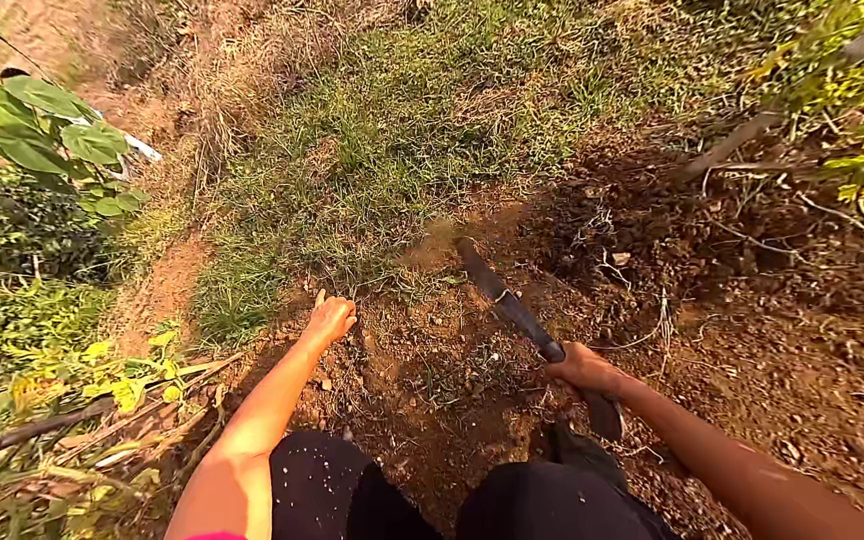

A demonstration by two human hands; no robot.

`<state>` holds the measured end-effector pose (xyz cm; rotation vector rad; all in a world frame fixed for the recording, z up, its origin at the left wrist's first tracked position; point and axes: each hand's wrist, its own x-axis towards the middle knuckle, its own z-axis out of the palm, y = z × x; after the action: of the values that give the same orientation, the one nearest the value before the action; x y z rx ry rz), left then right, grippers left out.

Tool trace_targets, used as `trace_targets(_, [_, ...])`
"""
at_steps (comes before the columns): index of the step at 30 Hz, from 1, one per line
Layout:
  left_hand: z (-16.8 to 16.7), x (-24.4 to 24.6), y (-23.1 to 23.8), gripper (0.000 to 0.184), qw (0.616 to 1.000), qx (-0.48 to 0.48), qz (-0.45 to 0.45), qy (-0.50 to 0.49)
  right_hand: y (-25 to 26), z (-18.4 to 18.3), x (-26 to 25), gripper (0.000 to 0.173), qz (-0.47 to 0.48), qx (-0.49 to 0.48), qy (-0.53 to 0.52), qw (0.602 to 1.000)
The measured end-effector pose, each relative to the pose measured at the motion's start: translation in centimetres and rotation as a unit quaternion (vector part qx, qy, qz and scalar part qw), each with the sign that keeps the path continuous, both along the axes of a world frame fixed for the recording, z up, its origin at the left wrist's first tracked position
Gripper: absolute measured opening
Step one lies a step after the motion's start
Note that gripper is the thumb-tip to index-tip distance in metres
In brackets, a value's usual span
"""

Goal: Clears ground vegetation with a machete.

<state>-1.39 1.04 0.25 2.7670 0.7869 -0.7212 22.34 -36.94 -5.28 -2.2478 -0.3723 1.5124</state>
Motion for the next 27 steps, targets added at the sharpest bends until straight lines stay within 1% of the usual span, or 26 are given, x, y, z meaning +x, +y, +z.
trace_targets(3, [0.1,-0.1,0.0,0.027,1.0,0.002,-0.001,-0.001,-0.4,1.5,3.5,0.019,-0.07,0.027,-0.004,0.997])
trace_targets(5, [-0.2,-0.5,0.1,0.026,1.0,0.002,0.001,-0.002,0.9,1.2,4.7,0.017,-0.162,0.076,-0.013,0.984])
trace_targets(7, [-0.4,-0.6,0.4,0.027,1.0,-0.002,0.006,0.004,3.3,0.4,5.0,0.028,-0.264,0.137,-0.011,0.955])
trace_targets(8, [-0.5,-0.6,0.5,0.028,1.0,-0.001,0.008,0.008,4.8,-0.3,4.5,0.032,-0.302,0.163,-0.005,0.939])
trace_targets(9, [-0.6,-0.6,0.7,0.028,1.0,0.002,0.01,0.011,6.1,-1.3,3.6,0.034,-0.318,0.182,0.007,0.93])
trace_targets(10, [-0.5,-0.6,0.7,0.029,1.0,0.004,0.012,0.015,7.0,-2.7,2.3,0.035,-0.301,0.181,0.018,0.936])
trace_targets(11, [-0.5,-0.5,0.6,0.029,1.0,0.005,0.014,0.016,7.5,-3.7,0.8,0.036,-0.237,0.152,0.025,0.959])
trace_targets(12, [-0.5,-0.3,0.5,0.029,1.0,0.007,0.015,0.015,7.6,-4.4,-0.5,0.036,-0.143,0.106,0.024,0.984])
trace_targets(13, [-0.3,-0.1,0.4,0.029,1.0,0.008,0.014,0.014,7.5,-4.7,-1.5,0.036,-0.06,0.068,0.017,0.996])
trace_targets(14, [-0.1,-0.1,0.3,0.029,1.0,0.009,0.012,0.015,7.1,-4.4,-1.9,0.035,0.002,0.042,0.014,0.999])
trace_targets(16, [-0.1,-0.2,-0.1,0.029,1.0,0.004,0.008,0.017,5.5,-3.3,-0.4,0.036,0.075,0.02,-0.005,0.997])
trace_targets(18, [0.1,-0.1,0.1,0.029,1.0,0.004,0.009,0.016,3.8,-1.7,2.2,0.03,0.085,0.023,-0.023,0.996])
trace_targets(20, [0.1,-0.3,0.1,0.029,1.0,0.007,0.014,0.007,2.7,-1.2,4.2,0.021,0.042,0.031,-0.037,0.998])
trace_targets(22, [0.0,-0.7,0.2,0.027,1.0,0.008,0.018,-0.008,2.8,-0.1,4.9,0.021,-0.055,0.067,-0.044,0.995])
trace_targets(23, [0.0,-0.8,0.3,0.026,1.0,0.006,0.021,-0.013,3.3,0.3,4.9,0.025,-0.122,0.092,-0.046,0.987])
trace_targets(25, [0.0,-0.9,0.4,0.026,1.0,0.006,0.024,-0.014,5.0,0.4,4.0,0.035,-0.246,0.148,-0.037,0.957])
trace_targets(26, [0.0,-0.9,0.5,0.026,1.0,0.004,0.025,-0.013,6.0,0.0,3.2,0.036,-0.293,0.174,-0.027,0.94])
trace_targets(27, [0.0,-0.9,0.5,0.026,1.0,0.002,0.027,-0.011,6.7,-0.9,2.3,0.04,-0.318,0.187,-0.013,0.929])
